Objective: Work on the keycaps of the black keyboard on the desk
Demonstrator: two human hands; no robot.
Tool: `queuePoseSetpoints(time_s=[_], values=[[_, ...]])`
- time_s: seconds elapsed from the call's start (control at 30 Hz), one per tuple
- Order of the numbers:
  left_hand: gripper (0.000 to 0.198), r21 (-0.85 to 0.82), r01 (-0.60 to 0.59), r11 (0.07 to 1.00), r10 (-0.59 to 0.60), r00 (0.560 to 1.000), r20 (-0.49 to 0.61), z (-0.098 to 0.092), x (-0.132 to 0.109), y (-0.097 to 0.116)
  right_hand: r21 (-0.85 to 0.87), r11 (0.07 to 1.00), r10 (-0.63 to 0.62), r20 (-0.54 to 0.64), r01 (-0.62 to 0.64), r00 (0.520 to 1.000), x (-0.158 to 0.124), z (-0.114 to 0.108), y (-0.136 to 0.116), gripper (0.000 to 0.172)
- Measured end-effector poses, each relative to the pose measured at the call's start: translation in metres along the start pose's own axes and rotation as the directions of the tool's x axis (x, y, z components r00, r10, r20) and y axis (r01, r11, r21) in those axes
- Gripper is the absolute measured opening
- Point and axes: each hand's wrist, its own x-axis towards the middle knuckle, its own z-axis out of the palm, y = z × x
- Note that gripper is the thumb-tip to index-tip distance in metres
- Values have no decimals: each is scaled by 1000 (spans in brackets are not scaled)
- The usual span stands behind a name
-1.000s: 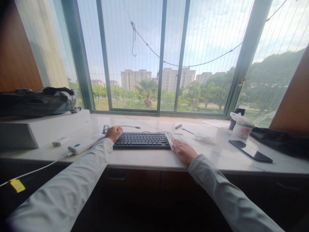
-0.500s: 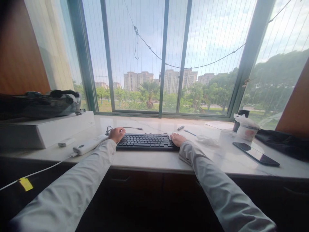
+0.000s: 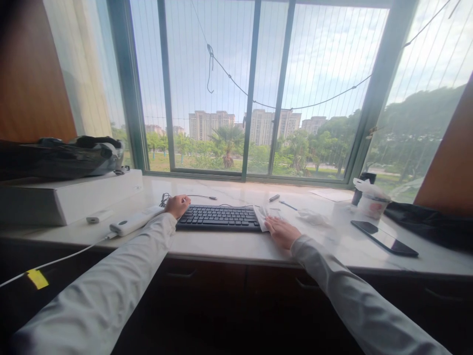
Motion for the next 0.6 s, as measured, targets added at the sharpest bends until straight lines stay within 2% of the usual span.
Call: queuePoseSetpoints(time_s=[0.17,0.33,0.47,0.6], values=[[34,4,7,1000,-7,1000,8,-2,-1,2,20,999,29,-33,-29,999,-29,-2,-13,66],[33,-4,4,1000,-4,1000,7,0,0,0,-3,999,-38,-79,38,996,-44,0,-10,61],[33,-7,1,1000,-1,1000,5,0,0,0,-58,995,-83,-90,78,992,-48,-1,-6,60],[33,-3,5,1000,-5,1000,10,-1,0,1,-79,996,-41,-125,31,991,-35,0,7,62]])
